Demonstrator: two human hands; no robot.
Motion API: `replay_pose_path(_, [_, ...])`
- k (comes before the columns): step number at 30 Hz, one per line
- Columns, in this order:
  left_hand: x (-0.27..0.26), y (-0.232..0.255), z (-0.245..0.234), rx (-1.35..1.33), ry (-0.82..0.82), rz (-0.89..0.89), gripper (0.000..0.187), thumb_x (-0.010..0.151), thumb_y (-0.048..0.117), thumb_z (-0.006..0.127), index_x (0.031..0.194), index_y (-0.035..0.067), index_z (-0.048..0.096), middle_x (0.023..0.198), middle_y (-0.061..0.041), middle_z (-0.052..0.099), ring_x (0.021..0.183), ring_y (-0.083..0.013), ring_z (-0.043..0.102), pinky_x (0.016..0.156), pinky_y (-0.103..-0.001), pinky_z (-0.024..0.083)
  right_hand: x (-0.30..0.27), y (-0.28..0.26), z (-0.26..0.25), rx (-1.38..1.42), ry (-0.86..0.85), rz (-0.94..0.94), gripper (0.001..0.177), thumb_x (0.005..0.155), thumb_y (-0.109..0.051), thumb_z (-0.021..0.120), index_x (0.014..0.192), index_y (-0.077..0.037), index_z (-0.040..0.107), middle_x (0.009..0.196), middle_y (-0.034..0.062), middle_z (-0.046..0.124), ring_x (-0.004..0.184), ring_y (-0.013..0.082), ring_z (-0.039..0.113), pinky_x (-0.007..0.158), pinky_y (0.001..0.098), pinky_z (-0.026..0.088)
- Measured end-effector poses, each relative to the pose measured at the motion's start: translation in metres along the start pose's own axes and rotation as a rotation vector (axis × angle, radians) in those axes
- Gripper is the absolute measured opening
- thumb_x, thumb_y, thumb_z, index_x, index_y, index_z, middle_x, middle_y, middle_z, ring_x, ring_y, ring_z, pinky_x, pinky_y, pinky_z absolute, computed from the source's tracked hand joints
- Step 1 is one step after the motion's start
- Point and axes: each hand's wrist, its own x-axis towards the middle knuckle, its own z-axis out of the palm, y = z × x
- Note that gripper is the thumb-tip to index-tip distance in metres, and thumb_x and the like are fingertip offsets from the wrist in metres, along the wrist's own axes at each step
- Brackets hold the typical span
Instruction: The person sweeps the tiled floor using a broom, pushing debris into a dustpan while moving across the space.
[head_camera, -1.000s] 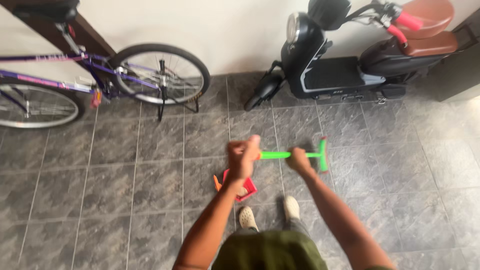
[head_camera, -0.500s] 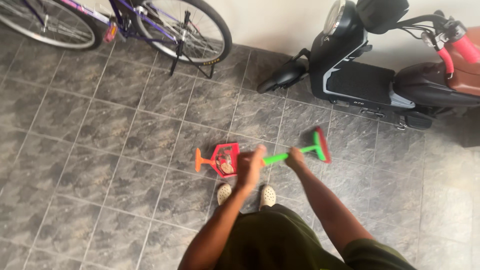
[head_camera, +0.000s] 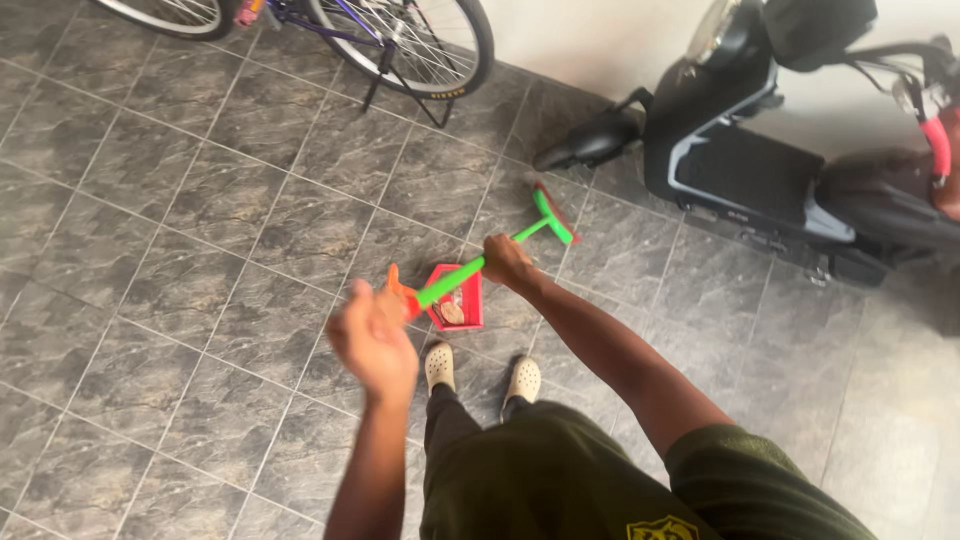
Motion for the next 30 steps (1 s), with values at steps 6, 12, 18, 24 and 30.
replay_pose_path(6, [-0.051,-0.076,-0.019,0.333,0.160,-0.141,0.047,0.100,0.011,0.059,0.055,0.006,0.044,0.054,0.003,0.043,0.050,-0.0075,0.033,0.049,-0.032,0.023,0.020,0.040,-0.004,-0.072,0.071,-0.155,0.017,0.084,-0.014,0.070,0.095,-0.001,0.069,0.100,0.0252,0.071,0.097,0.0454,0.070,0.082,0.0551,0.057])
replay_pose_path(12, [-0.069,-0.078,-0.028,0.479,-0.024,-0.162,0.052,0.100,0.011,0.063,0.053,0.006,0.041,0.051,0.004,0.042,0.047,-0.0045,0.032,0.047,-0.031,0.020,-0.001,0.042,0.013,-0.145,-0.082,-0.201,0.015,0.082,-0.006,0.067,0.097,-0.007,0.069,0.109,0.0173,0.070,0.104,0.0429,0.068,0.081,0.0551,0.056])
replay_pose_path(18, [-0.077,-0.033,-0.068,0.453,-0.042,-0.106,0.054,0.101,0.011,0.063,0.052,0.009,0.040,0.050,0.006,0.036,0.047,-0.0035,0.028,0.049,-0.031,0.017,-0.036,0.003,0.055,-0.185,-0.103,-0.273,0.011,0.082,-0.009,0.068,0.092,-0.006,0.072,0.099,0.0176,0.074,0.100,0.0386,0.072,0.084,0.0499,0.059])
replay_pose_path(24, [-0.072,0.049,-0.124,0.190,0.016,-0.043,0.058,0.099,0.010,0.063,0.053,0.014,0.029,0.051,0.004,0.035,0.046,-0.0074,0.027,0.048,-0.031,0.018,-0.107,-0.072,0.111,-0.205,-0.049,-0.303,0.019,0.088,-0.021,0.068,0.082,-0.005,0.076,0.085,0.0202,0.074,0.087,0.0379,0.074,0.079,0.0505,0.059])
replay_pose_path(30, [-0.068,0.137,-0.166,0.008,-0.179,-0.093,0.054,0.101,0.011,0.058,0.058,0.015,0.025,0.052,0.004,0.029,0.046,-0.0099,0.026,0.052,-0.035,0.022,-0.167,-0.142,0.138,-0.056,0.047,-0.056,0.016,0.087,-0.016,0.067,0.087,-0.004,0.076,0.083,0.0234,0.073,0.080,0.0421,0.074,0.070,0.0533,0.059])
